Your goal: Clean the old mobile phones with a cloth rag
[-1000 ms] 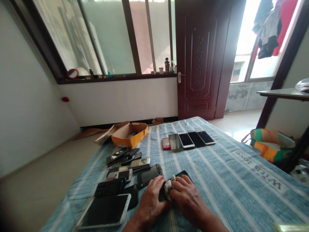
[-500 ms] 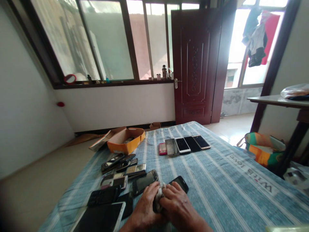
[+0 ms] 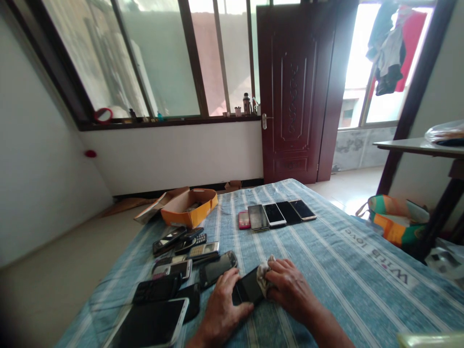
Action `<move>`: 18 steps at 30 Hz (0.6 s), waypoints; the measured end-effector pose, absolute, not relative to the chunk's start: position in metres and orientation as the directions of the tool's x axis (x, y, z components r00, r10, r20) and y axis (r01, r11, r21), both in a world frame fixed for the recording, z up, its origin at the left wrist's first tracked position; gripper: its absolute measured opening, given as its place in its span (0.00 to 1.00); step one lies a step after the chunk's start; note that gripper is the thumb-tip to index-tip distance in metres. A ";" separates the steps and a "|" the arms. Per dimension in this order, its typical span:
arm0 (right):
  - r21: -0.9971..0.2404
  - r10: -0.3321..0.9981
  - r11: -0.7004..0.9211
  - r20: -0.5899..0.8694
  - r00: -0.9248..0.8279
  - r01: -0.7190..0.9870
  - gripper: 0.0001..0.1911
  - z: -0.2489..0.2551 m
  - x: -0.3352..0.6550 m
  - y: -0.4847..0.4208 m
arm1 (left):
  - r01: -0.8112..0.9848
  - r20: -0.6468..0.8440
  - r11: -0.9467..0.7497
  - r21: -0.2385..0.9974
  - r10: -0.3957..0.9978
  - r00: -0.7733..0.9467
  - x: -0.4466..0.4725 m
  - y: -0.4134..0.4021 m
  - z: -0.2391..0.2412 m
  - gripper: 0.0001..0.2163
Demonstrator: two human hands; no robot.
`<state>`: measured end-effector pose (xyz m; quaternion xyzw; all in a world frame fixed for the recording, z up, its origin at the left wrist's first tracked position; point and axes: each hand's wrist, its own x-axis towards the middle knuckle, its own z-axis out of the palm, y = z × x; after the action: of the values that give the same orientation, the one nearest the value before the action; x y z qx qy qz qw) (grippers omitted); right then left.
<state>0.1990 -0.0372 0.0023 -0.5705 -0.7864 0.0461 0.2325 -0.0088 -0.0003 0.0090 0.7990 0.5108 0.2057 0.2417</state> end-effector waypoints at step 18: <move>-0.240 0.768 0.460 0.590 -0.248 0.855 0.13 0.009 0.171 -0.040 | 0.476 0.379 -0.600 0.643 0.789 0.482 -0.009 -0.004 -0.045 0.30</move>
<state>0.1706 -0.0400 0.0091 -0.5155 -0.7872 -0.0650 0.3322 -0.0095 -0.0042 -0.0451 0.8288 0.3818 0.3362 0.2330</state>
